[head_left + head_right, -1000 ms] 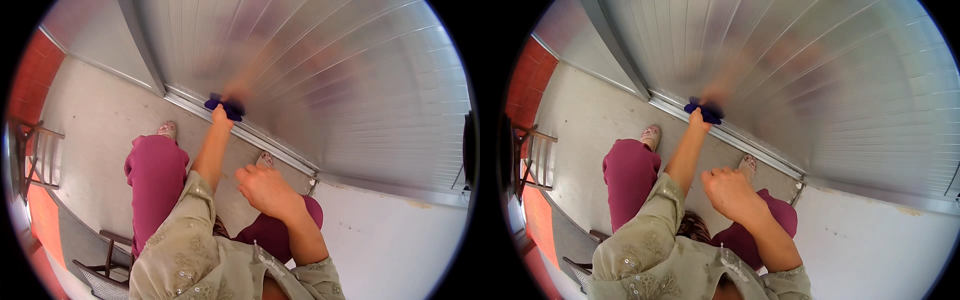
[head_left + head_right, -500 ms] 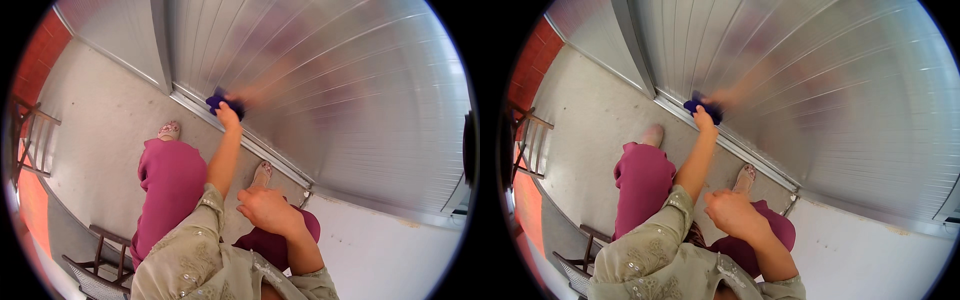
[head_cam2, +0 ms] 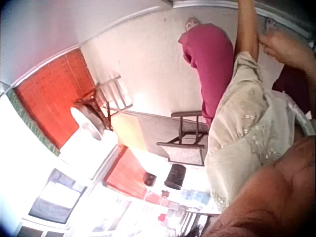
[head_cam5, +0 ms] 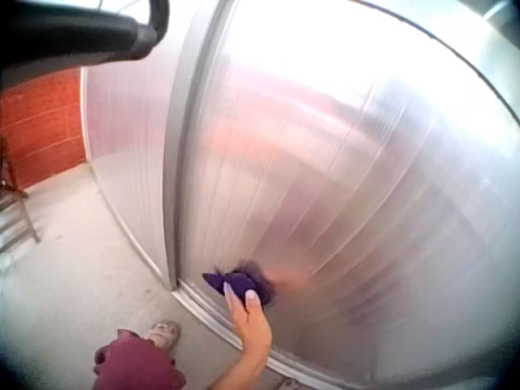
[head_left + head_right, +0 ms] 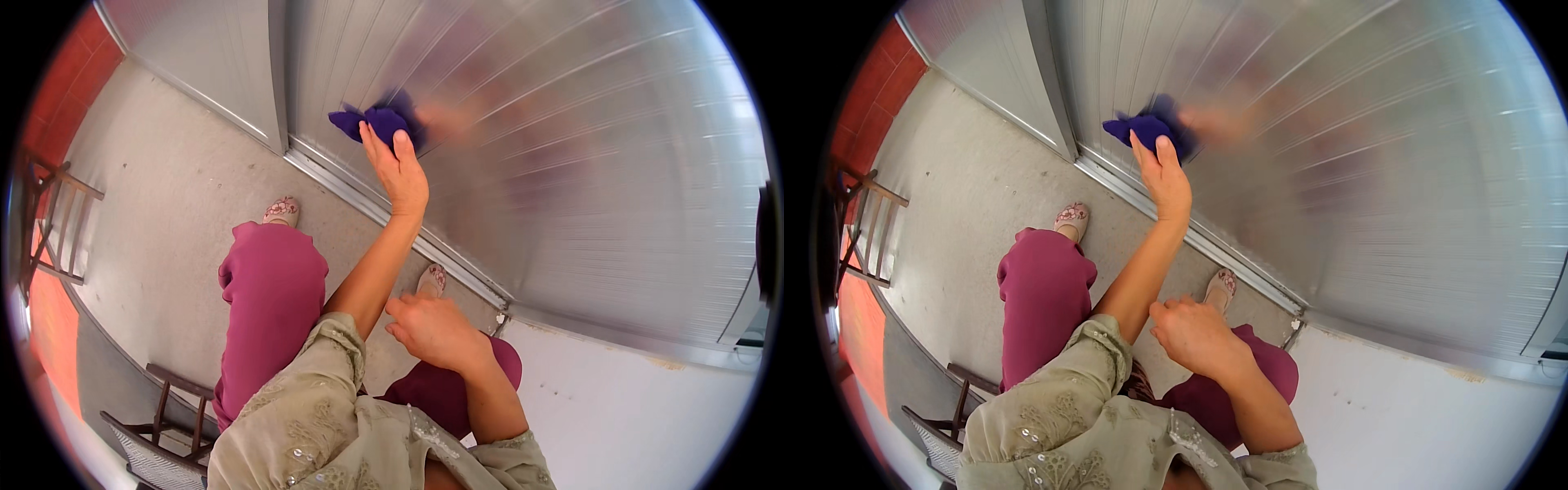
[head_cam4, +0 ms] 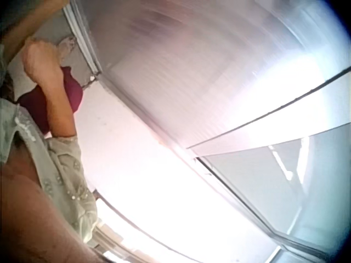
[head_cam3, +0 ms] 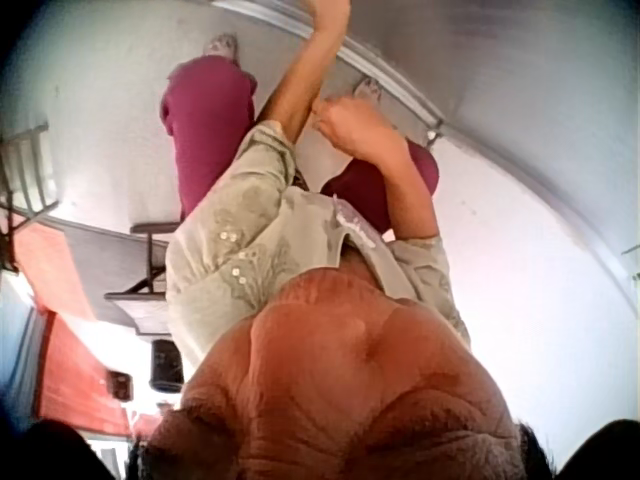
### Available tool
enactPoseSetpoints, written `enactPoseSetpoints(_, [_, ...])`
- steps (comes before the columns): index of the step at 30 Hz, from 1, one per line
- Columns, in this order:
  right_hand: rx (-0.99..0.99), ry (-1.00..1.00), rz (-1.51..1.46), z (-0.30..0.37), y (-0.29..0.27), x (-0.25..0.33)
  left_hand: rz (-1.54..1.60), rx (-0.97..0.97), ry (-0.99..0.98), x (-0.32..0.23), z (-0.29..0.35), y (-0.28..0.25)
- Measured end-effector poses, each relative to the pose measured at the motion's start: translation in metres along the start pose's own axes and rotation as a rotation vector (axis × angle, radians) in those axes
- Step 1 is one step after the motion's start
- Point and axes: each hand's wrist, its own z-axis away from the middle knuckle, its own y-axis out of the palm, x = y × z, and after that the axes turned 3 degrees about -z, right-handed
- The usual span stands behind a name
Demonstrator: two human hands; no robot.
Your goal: The person wipes a large, silver, corrugated metal surface with a purple cloth. They move the cloth in circular and vertical motions across the surface, covering different sections. At one point, they dip the cloth into a metal basin of water before continuing to wipe the surface.
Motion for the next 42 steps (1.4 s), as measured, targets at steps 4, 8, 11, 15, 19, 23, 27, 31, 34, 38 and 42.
enactPoseSetpoints(4, [0.024,0.022,0.018,0.0,-0.001,0.003,-0.095,-0.173,-0.076,0.092,-0.013,0.001])
enactPoseSetpoints(8, [0.005,-0.084,-0.011,-0.004,0.009,0.007,0.214,-0.284,-0.549,0.199,-0.03,-0.024])
enactPoseSetpoints(11, [0.037,-0.045,0.008,-0.006,0.009,0.0,0.267,-0.195,-0.696,0.202,-0.03,-0.032])
enactPoseSetpoints(15, [-0.037,0.001,0.0,-0.006,0.001,-0.006,0.395,-0.081,-0.695,0.151,-0.039,-0.033])
enactPoseSetpoints(19, [-0.022,0.002,-0.003,-0.008,0.002,-0.003,0.071,0.083,0.12,-0.003,-0.015,-0.01])
enactPoseSetpoints(23, [-0.014,-0.033,0.024,-0.01,0.001,0.002,-0.135,0.058,0.6,-0.045,-0.029,0.005])
enactPoseSetpoints(27, [-0.03,-0.036,0.031,-0.009,0.0,0.004,-0.243,-0.069,0.559,0.031,-0.038,-0.006])
enactPoseSetpoints(31, [-0.03,-0.065,0.021,-0.011,0.011,0.004,-0.189,-0.228,0.096,0.132,-0.034,-0.012])
enactPoseSetpoints(34, [0.005,-0.073,0.026,-0.011,0.011,0.003,0.019,-0.225,-0.503,0.209,-0.043,-0.042])
enactPoseSetpoints(38, [-0.002,-0.036,0.047,-0.015,0.007,-0.003,0.432,-0.159,-0.79,0.213,-0.063,-0.062])
enactPoseSetpoints(42, [-0.058,-0.006,0.025,-0.012,0.008,-0.009,0.29,0.025,-0.252,0.077,-0.039,-0.02])
